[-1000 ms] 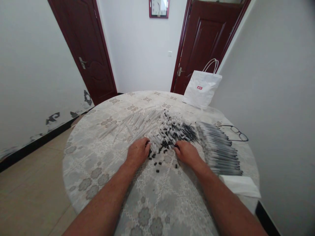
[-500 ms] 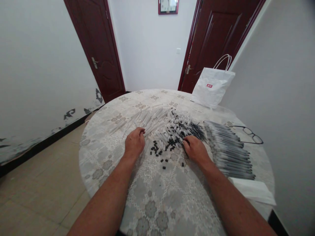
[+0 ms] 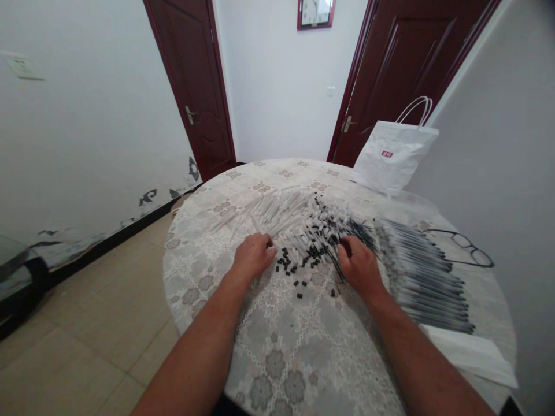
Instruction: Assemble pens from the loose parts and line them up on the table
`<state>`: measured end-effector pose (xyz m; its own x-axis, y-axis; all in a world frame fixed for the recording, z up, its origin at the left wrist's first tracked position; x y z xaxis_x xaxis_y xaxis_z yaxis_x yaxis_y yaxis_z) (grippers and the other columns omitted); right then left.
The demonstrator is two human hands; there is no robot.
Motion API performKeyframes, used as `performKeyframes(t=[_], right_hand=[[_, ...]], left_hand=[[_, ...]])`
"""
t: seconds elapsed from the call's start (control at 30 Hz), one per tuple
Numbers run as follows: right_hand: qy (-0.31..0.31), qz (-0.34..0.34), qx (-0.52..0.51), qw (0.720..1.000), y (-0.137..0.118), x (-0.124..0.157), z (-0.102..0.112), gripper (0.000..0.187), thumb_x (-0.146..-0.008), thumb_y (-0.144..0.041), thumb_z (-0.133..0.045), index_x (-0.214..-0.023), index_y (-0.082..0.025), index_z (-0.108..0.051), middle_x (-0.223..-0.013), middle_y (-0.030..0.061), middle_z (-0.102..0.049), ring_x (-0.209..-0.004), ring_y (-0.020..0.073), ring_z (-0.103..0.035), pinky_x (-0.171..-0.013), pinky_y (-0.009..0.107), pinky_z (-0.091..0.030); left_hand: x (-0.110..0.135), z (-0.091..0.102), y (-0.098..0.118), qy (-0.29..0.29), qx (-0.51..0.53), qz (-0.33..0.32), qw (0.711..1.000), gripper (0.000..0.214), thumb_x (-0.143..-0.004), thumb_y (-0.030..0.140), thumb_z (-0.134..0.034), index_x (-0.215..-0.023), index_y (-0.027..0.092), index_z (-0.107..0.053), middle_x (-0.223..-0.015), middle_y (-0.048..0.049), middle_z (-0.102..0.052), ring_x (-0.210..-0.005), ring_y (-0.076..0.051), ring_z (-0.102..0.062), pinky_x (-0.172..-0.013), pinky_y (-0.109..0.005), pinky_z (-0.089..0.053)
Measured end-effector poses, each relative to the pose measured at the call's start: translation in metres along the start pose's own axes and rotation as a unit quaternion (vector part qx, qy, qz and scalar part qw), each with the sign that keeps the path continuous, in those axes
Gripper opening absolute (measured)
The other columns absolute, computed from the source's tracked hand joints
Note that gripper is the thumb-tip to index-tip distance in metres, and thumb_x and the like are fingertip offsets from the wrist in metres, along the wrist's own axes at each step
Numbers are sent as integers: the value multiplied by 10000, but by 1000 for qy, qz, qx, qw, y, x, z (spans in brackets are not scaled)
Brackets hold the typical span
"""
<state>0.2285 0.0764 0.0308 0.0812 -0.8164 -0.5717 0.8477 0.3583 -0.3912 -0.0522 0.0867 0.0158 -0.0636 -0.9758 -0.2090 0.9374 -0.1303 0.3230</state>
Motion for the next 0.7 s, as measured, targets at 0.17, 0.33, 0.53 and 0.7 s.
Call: performKeyframes(t=[0.17, 0.33, 0.53, 0.7], right_hand=[[31, 1, -14, 999, -3, 0, 8, 251, -923, -290, -460, -1103, -167, -583, -962, 92, -669, -837, 213, -621, -819, 315, -471], [37, 13, -30, 999, -7, 1, 10, 236, -936, -292, -451, -1100, -173, -572, -958, 94, -665, -833, 211, -623, -821, 316, -476], [26, 6, -44, 999, -6, 2, 7, 229, -939, -294, -443, -1099, -186, -566, -963, 93, -661, -837, 211, -617, -832, 322, -478], [33, 7, -60, 998, -7, 2, 8, 245, -930, -295, -444, -1110, -181, -563, -972, 96, -663, -840, 211, -626, -830, 325, -488]], left_hand=[[7, -8, 6, -36, -104, -3, 994, 184, -832, 329, -595, -903, 199, -705, -980, -150, -677, -979, -309, -616, -802, -370, -469], [10, -13, 14, -42, -104, -5, 994, 189, -850, 273, -552, -906, 174, -703, -976, -178, -676, -977, -317, -627, -806, -383, -470], [14, -17, 23, -49, -113, -14, 992, 211, -855, 236, -530, -951, 161, -702, -992, -201, -679, -997, -325, -631, -819, -392, -469], [10, -16, 14, -35, -96, 23, 995, 213, -879, 284, -506, -958, 164, -664, -998, -176, -690, -964, -291, -648, -781, -348, -462]])
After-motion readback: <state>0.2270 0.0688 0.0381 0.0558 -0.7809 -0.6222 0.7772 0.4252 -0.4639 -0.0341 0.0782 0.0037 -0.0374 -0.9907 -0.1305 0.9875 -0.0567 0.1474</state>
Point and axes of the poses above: each hand's wrist, its own x-axis away from the middle knuckle, its own z-axis out of the back of the hand, y = z × x, the point moved 9 cm from there along -x, towards the middle knuckle
